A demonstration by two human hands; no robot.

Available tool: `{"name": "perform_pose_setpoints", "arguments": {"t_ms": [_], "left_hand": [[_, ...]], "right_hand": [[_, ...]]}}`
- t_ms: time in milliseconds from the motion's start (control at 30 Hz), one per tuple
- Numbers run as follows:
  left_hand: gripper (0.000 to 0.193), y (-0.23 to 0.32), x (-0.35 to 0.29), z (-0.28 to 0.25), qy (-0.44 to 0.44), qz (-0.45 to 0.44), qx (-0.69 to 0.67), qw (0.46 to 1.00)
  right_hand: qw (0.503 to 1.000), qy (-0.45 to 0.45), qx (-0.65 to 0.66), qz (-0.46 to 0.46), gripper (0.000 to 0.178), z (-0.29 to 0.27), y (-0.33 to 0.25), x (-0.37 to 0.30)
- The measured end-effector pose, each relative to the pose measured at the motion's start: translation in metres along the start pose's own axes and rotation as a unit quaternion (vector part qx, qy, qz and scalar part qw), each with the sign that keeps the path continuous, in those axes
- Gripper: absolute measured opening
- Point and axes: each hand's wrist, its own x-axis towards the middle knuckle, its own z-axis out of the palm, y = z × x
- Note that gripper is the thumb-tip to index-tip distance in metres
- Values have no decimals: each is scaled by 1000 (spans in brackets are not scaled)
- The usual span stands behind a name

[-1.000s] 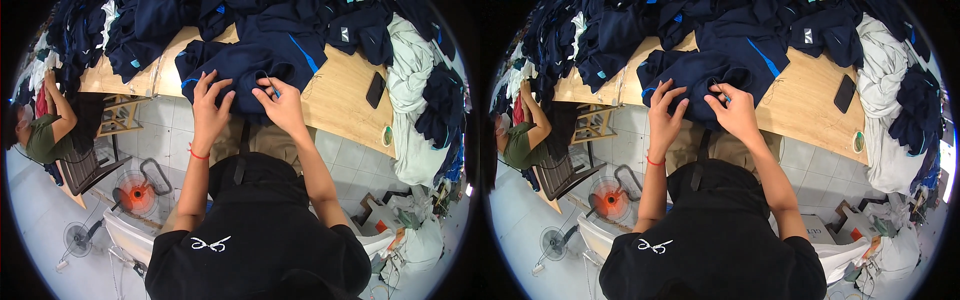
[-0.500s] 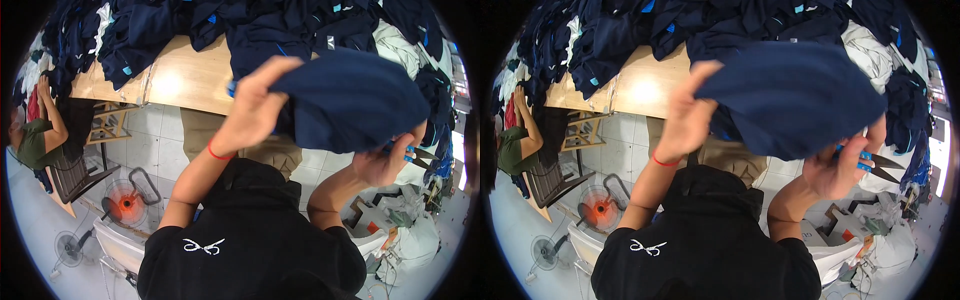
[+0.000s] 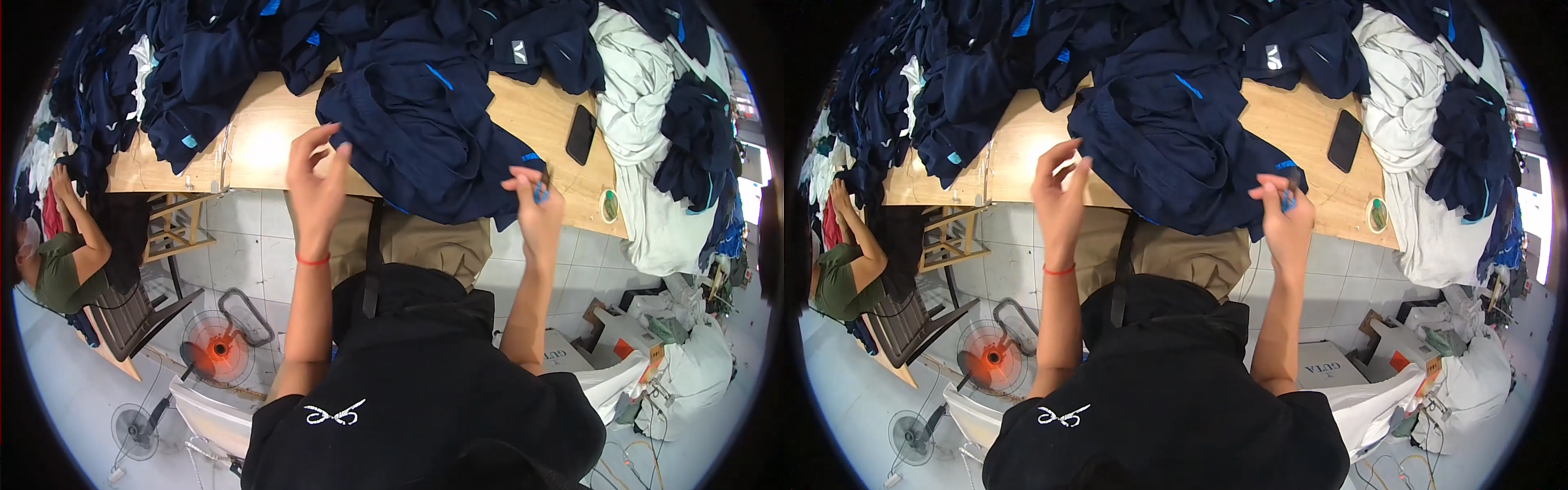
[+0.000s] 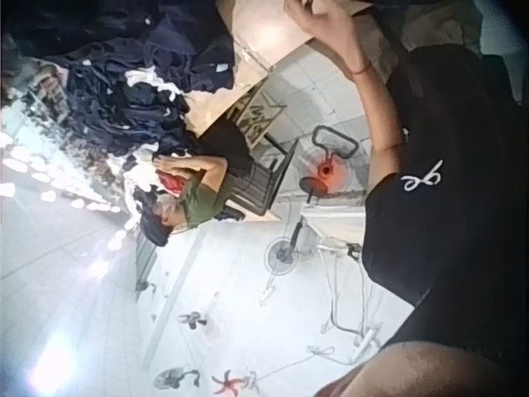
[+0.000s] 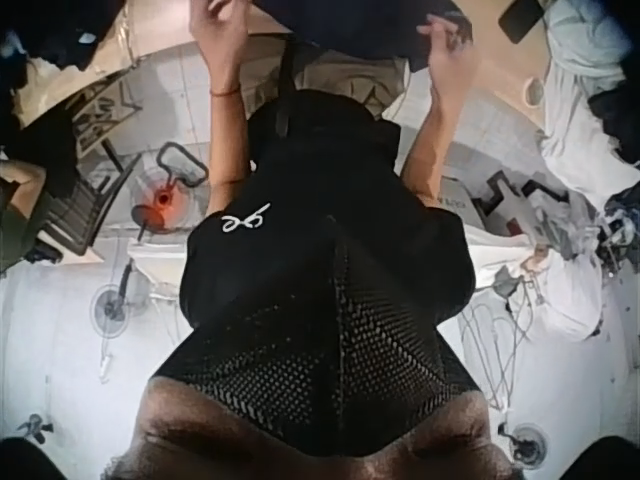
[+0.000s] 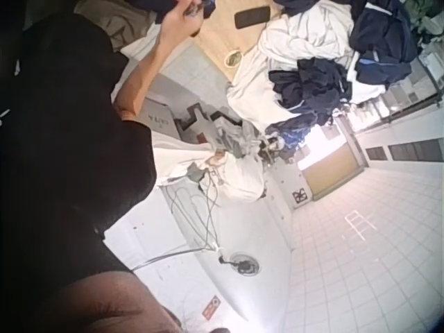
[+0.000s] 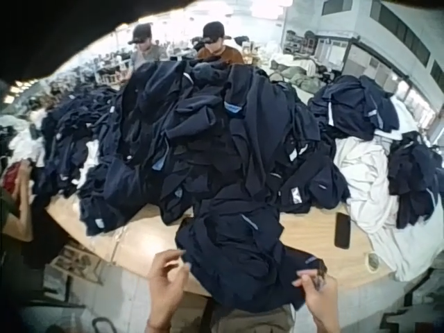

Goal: The person is trimming excess threads from finished navy blue garments using snips in a textile factory setting.

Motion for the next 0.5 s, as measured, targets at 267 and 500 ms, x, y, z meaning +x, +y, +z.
{"name": "perform_pose_setpoints", "arguments": {"t_ms": [267, 500], "left_hand": [[37, -56, 30, 56, -5, 102, 232, 967], [31, -33, 9, 23, 25, 0, 308, 951]], "right_hand": [[963, 85, -201, -158, 29, 81, 20, 33], [974, 114, -166, -107, 21, 88, 20, 32]]}}
